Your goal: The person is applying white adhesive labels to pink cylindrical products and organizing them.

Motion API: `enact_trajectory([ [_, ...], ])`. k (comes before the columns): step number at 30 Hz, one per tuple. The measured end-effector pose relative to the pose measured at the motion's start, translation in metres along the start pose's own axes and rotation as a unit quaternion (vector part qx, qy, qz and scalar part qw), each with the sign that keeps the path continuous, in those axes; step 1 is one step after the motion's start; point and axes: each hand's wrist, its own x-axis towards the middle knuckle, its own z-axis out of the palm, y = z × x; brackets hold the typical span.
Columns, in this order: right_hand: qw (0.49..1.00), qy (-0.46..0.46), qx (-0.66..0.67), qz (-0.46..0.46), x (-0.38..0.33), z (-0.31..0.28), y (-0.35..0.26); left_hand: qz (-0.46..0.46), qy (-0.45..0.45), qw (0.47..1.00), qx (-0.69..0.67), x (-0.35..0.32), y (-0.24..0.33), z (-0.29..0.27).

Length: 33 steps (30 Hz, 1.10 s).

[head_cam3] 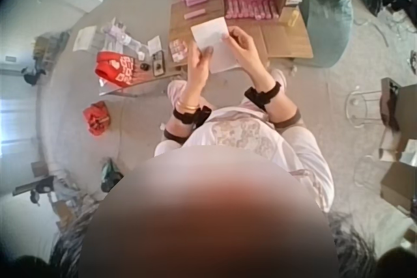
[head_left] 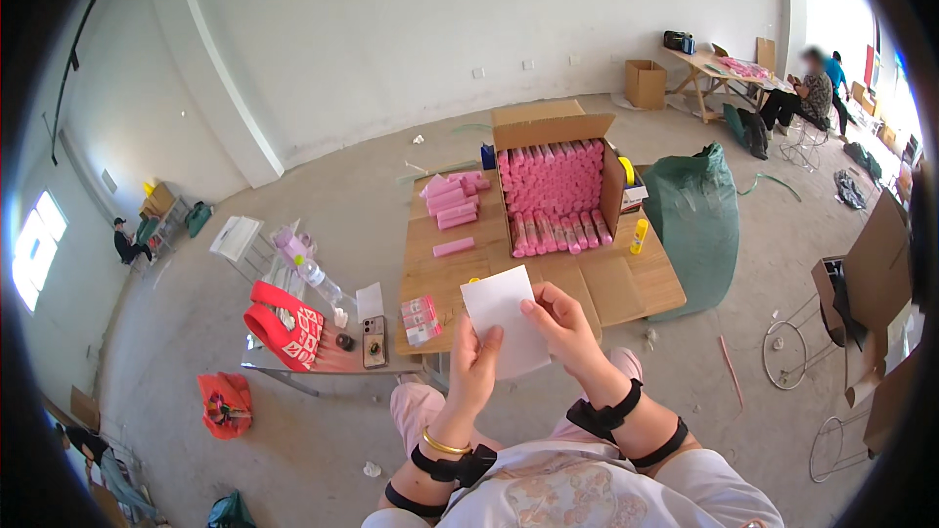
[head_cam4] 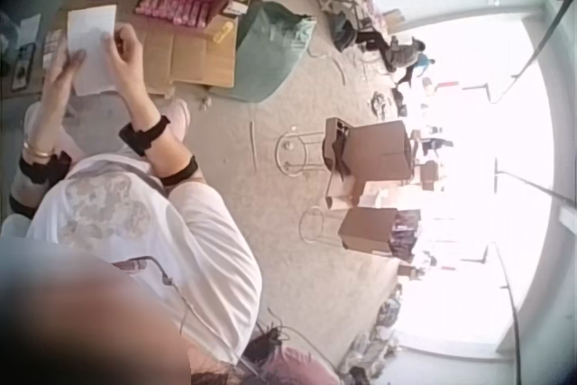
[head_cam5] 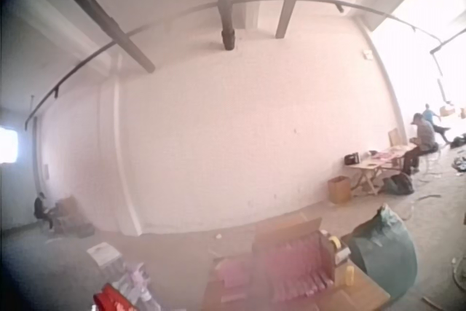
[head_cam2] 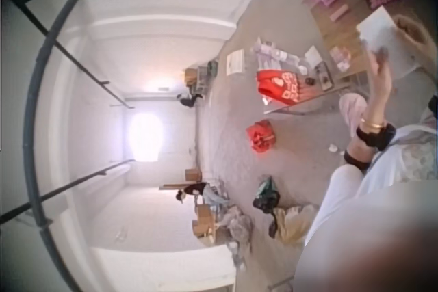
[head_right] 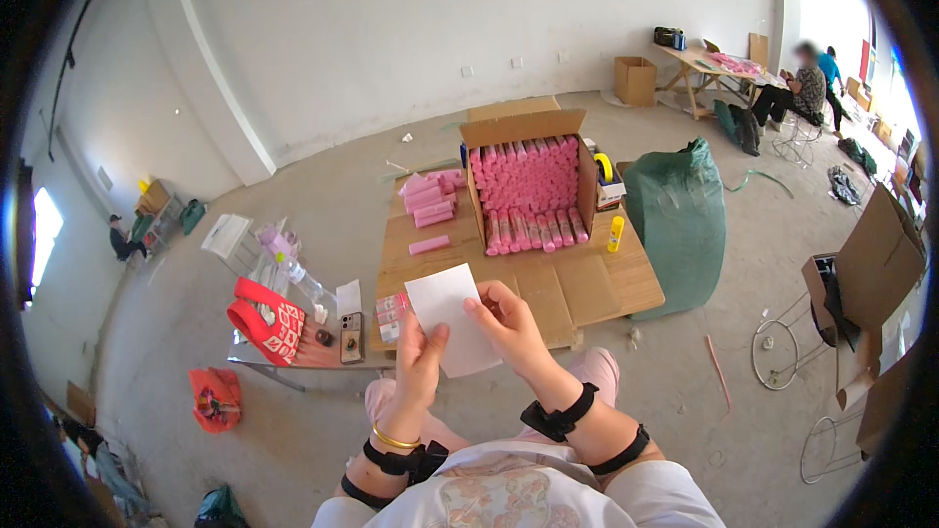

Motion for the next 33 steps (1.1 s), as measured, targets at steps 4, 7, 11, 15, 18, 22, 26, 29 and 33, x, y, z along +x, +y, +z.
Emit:
enact_trajectory([
  [4, 0.999, -0.017, -0.04, -0.018, 0.0, 0.0, 0.008, -0.01, 0.002, 1.0, -0.011, 0.002, 0.001, 0.0],
  [7, 0.999, -0.011, -0.033, -0.022, -0.001, 0.002, 0.012, -0.016, -0.004, 1.0, -0.024, 0.002, -0.004, -0.003],
  [11, 0.999, 0.0, -0.032, -0.042, -0.001, 0.001, 0.02, -0.012, 0.003, 1.0, -0.023, 0.003, -0.002, 0.002],
  [15, 0.998, 0.019, -0.033, -0.045, -0.003, 0.0, 0.026, -0.011, 0.012, 0.999, -0.029, 0.003, -0.007, 0.003],
  [18, 0.997, 0.025, -0.059, -0.049, -0.002, -0.004, 0.035, -0.029, 0.02, 0.999, -0.03, 0.002, -0.018, 0.001],
  [22, 0.998, 0.019, -0.049, 0.018, -0.004, -0.014, 0.052, -0.05, 0.049, 0.997, 0.024, 0.001, -0.057, -0.013],
  [26, 0.973, 0.019, -0.176, 0.145, -0.02, -0.045, 0.102, -0.073, 0.073, 0.988, 0.114, -0.015, -0.116, -0.036],
  [29, 0.972, 0.027, -0.135, 0.192, -0.034, -0.063, 0.151, -0.114, 0.069, 0.977, 0.166, -0.034, -0.158, -0.048],
  [33, 0.963, 0.062, -0.147, 0.217, -0.038, -0.078, 0.185, -0.207, 0.057, 0.972, 0.09, -0.04, -0.189, -0.046],
])
